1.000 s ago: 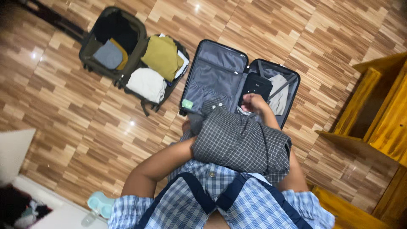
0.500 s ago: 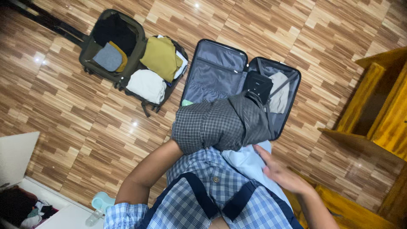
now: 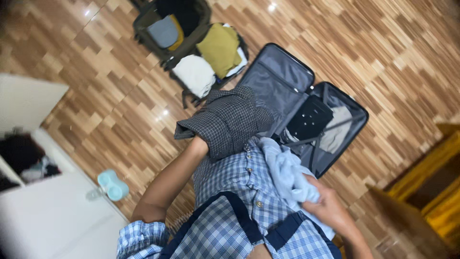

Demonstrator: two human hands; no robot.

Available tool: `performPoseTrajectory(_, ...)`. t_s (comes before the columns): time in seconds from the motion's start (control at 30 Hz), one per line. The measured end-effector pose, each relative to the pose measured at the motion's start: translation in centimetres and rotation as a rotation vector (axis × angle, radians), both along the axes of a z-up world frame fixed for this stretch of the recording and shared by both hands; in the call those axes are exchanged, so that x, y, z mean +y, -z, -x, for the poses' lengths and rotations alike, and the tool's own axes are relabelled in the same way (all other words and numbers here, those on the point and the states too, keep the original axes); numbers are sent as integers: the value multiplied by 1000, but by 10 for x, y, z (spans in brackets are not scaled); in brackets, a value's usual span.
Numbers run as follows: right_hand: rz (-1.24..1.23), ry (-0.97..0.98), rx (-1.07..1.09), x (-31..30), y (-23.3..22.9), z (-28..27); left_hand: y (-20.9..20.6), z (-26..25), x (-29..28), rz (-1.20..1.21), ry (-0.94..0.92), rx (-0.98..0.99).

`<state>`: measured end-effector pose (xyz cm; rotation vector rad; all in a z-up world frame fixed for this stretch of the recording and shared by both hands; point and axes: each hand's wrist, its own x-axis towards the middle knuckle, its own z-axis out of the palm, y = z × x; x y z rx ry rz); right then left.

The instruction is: The person unpacks several shirts from a suitcase, unfolds them, and folds them neatly by hand. The folded shirts are then placed into a washing machine. The person also retrieves a small card from the suitcase pocket.

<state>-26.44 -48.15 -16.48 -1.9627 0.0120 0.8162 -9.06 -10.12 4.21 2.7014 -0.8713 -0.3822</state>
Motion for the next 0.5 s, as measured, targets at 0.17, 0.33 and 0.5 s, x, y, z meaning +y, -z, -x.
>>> performPoseTrajectory(0.17, -274, 228, 221, -97, 85, -83, -17, 21, 12, -83, -119, 17)
performPoseTrajectory(0.33, -384, 168, -121, -105, 35, -217, -2, 57, 21, -73, -263, 96)
performPoseTrajectory(0.5, -369, -164, -386, -44, -67, -319, 37, 110, 5, 21, -365, 266)
